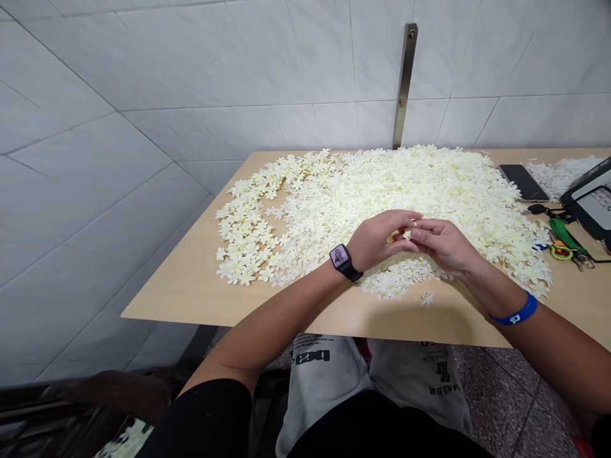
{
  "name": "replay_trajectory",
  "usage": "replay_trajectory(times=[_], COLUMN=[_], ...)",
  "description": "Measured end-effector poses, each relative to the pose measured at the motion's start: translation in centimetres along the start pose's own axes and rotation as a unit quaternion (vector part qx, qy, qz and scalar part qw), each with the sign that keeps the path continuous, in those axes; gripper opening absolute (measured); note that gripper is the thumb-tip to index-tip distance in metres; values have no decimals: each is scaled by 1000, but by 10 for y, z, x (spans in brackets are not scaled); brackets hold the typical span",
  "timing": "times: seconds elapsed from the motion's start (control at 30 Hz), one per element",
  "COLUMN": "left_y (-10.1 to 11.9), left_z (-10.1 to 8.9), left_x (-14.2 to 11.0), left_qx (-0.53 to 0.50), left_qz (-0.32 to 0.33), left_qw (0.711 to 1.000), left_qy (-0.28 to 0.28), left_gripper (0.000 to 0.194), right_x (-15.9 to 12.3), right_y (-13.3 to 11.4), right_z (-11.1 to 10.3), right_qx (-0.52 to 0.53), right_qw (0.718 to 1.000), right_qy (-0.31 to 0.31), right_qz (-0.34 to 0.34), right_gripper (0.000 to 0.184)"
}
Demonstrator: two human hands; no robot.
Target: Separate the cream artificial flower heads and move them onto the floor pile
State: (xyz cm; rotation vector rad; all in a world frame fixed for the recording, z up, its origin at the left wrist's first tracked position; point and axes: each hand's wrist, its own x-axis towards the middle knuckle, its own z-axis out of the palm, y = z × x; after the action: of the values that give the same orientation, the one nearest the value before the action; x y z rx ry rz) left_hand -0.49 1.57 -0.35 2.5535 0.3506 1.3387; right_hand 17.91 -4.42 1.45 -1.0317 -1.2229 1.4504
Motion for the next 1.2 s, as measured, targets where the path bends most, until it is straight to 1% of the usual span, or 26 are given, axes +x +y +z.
replay_trajectory(times=[0.03,0.1,0.17,0.23,0.3,0.37,0.43,0.53,0.6,0.67,0.8,0.87,0.93,1.03,1.1,1.2], left_y=[-3,-8,-12,-12,-8,-3,3,7,7,4,-4,-7,-7,-5,-2,0], left_z=[-1,-1,0,2,3,3,2,-2,-4,-5,-3,-2,-2,-4,-6,-6], left_x=[0,-1,-3,-4,-5,-4,-3,-2,-1,0,0,-1,-1,-1,0,1], left_qx=[-2,-3,-1,6,17,26,41,87,103,97,82,70,50,29,29,44], left_qz=[4,22,36,34,21,9,6,7,11,22,41,41,38,44,50,47], left_qw=[1000,998,998,999,1000,999,999,996,994,995,995,995,997,999,998,998], left_qy=[-20,-52,-58,-36,-5,19,34,36,27,13,-44,-60,-45,-5,8,2], left_gripper=[48,49,51,49,39,27,19,20,23,26,38,39,37,26,20,25], right_x=[1,2,2,2,1,0,0,-1,-1,-1,2,3,3,1,0,1], right_y=[0,0,0,0,0,1,2,2,2,2,5,6,6,4,3,4], right_z=[-1,-4,-4,-4,-3,-3,-2,-2,-2,-4,-8,-8,-7,-5,-4,-5], right_qx=[-6,-18,-32,-43,-38,-31,-23,5,17,13,-10,1,28,53,44,13], right_qw=[1000,999,998,997,998,999,999,999,997,997,998,999,997,996,997,1000], right_qy=[12,26,27,18,-5,-27,-26,-32,-58,-74,-58,-53,-65,-75,-60,-16], right_qz=[-9,-24,-40,-55,-50,-24,5,39,45,31,1,-4,-1,8,6,-16], right_gripper=[38,39,39,39,41,41,40,40,39,37,36,37,40,41,38,34])
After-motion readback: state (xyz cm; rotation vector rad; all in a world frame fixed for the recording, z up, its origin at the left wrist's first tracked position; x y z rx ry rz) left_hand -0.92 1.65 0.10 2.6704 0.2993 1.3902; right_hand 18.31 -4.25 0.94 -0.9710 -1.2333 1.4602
